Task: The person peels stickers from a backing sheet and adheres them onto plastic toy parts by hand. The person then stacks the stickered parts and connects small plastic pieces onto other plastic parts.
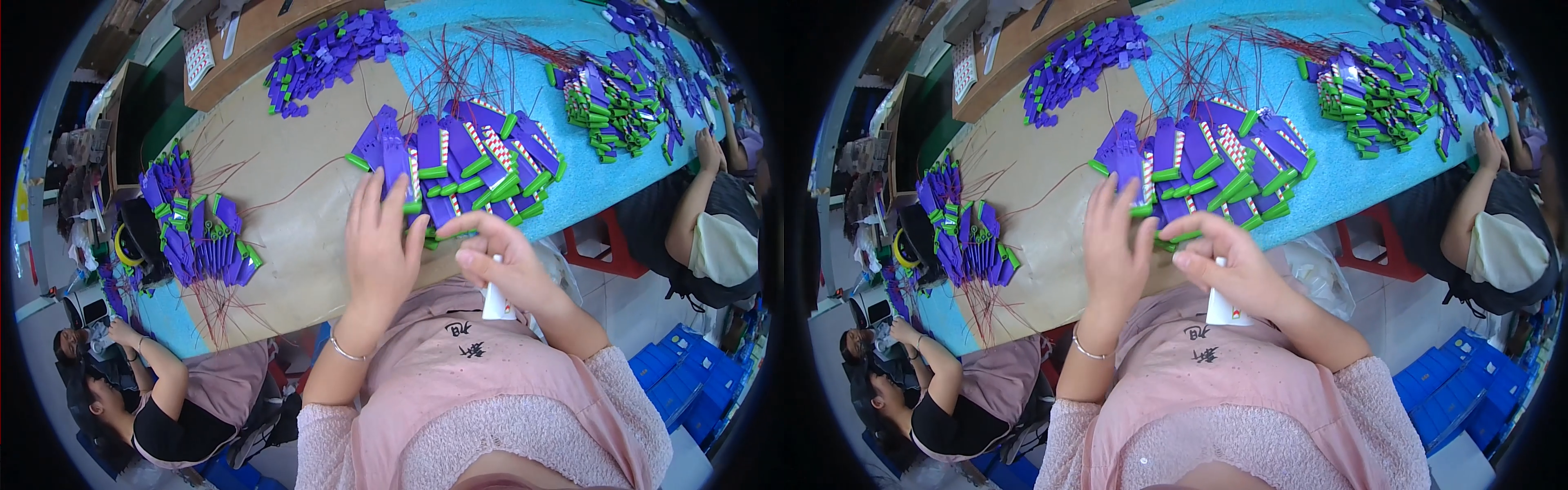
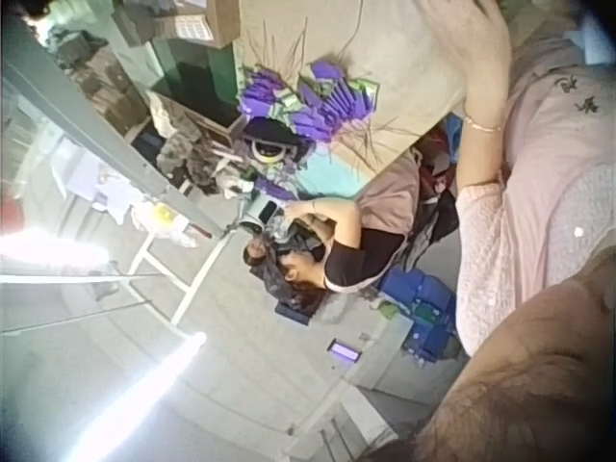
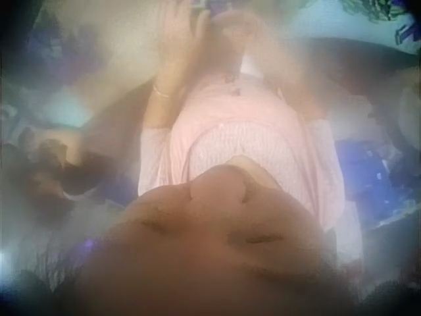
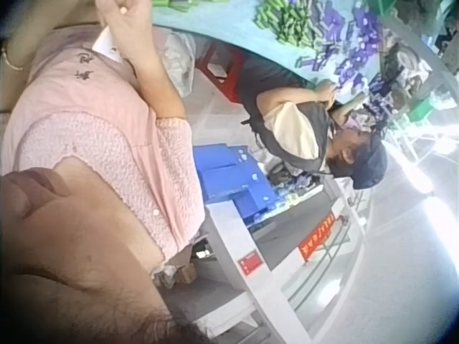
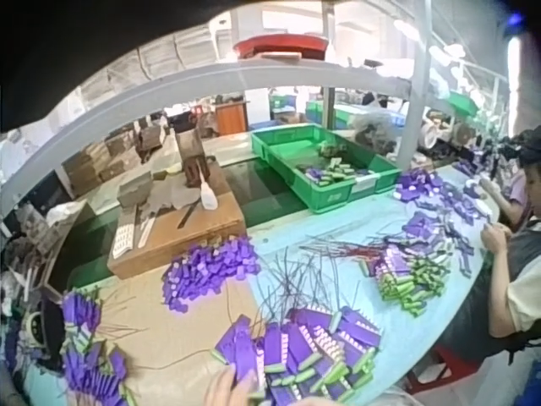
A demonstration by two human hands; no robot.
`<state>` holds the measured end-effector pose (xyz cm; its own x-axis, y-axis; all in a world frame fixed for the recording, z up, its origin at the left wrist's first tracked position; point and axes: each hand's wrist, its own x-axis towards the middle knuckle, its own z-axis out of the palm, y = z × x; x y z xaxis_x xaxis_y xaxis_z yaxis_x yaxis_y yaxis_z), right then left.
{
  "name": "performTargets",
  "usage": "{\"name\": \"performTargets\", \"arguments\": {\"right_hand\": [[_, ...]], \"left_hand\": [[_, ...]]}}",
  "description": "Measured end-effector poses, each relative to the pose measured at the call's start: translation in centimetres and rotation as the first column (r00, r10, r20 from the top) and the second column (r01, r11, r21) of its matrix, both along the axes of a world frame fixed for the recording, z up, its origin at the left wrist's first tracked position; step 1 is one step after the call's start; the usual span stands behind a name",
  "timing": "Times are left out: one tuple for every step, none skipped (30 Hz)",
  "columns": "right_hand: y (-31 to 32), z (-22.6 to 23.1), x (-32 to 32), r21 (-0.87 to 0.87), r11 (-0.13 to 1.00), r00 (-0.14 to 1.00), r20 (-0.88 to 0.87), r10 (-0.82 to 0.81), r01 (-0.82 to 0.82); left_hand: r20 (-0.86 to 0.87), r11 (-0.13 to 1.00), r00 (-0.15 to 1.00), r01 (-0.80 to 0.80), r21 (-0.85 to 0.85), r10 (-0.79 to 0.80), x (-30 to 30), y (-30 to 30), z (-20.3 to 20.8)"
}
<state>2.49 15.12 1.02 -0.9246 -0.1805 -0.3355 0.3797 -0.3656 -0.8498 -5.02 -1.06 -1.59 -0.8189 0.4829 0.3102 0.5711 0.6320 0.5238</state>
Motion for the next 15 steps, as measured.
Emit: {"name": "performTargets", "arguments": {"right_hand": [[0.0,-0.2,0.2,0.003,1.000,1.000,-0.009,0.001,-0.001],[-0.1,-0.3,0.3,0.047,0.997,0.998,0.006,0.056,-0.057],[-0.2,-0.3,0.6,0.089,0.990,0.994,0.027,0.110,-0.112],[-0.4,0.0,0.7,0.094,0.990,0.993,0.057,0.102,-0.107],[-0.6,-0.2,0.7,0.093,0.989,0.992,0.051,0.112,-0.117],[-1.1,-0.5,0.8,0.083,0.986,0.989,0.047,0.140,-0.144],[-1.4,-0.8,0.7,0.071,0.982,0.984,0.042,0.174,-0.177],[-1.7,-0.7,0.5,0.104,0.971,0.976,0.062,0.209,-0.214],[-2.0,-0.3,0.4,0.087,0.960,0.964,0.042,0.264,-0.267],[-2.1,0.2,0.1,0.137,0.950,0.958,0.098,0.268,-0.280],[-2.6,0.4,-0.2,0.184,0.936,0.950,0.150,0.273,-0.298],[-3.1,0.3,-0.5,0.168,0.925,0.937,0.128,0.323,-0.342],[-3.6,0.2,-0.7,0.169,0.938,0.951,0.114,0.288,-0.304],[-4.5,0.2,-1.2,0.168,0.950,0.963,0.101,0.249,-0.264],[-5.4,0.2,-1.7,0.158,0.945,0.957,0.090,0.276,-0.287]], "left_hand": [[0.005,1.000,1.000,0.006,0.007,-0.006,-0.2,0.2,-0.7],[-0.040,0.998,0.999,0.010,0.056,-0.008,-0.1,0.2,-0.5],[-0.081,0.994,0.997,0.018,0.104,-0.009,0.5,-0.1,-0.2],[-0.088,0.995,0.996,0.012,0.103,-0.003,1.1,-0.5,-0.1],[-0.038,0.988,0.998,0.057,0.141,-0.052,1.7,-1.2,-0.1],[0.007,0.982,0.997,0.081,0.173,-0.083,2.5,-2.3,0.2],[-0.003,0.986,0.999,0.046,0.158,-0.046,3.2,-3.2,0.2],[0.042,0.984,0.997,0.061,0.167,-0.069,3.9,-4.0,0.0],[0.084,0.983,0.993,0.062,0.173,-0.078,4.4,-5.0,-0.2],[0.069,0.989,0.997,0.008,0.149,-0.018,4.7,-5.9,-0.4],[0.092,0.983,0.995,0.006,0.184,-0.023,5.0,-6.9,-0.6],[0.113,0.974,0.993,0.017,0.225,-0.043,4.9,-8.0,-0.8],[0.100,0.979,0.995,-0.019,0.204,-0.001,4.9,-9.4,-0.6],[0.089,0.980,0.994,-0.078,0.184,0.062,4.8,-10.8,-0.3],[0.082,0.977,0.990,-0.125,0.172,0.112,4.8,-12.0,-0.2]]}}
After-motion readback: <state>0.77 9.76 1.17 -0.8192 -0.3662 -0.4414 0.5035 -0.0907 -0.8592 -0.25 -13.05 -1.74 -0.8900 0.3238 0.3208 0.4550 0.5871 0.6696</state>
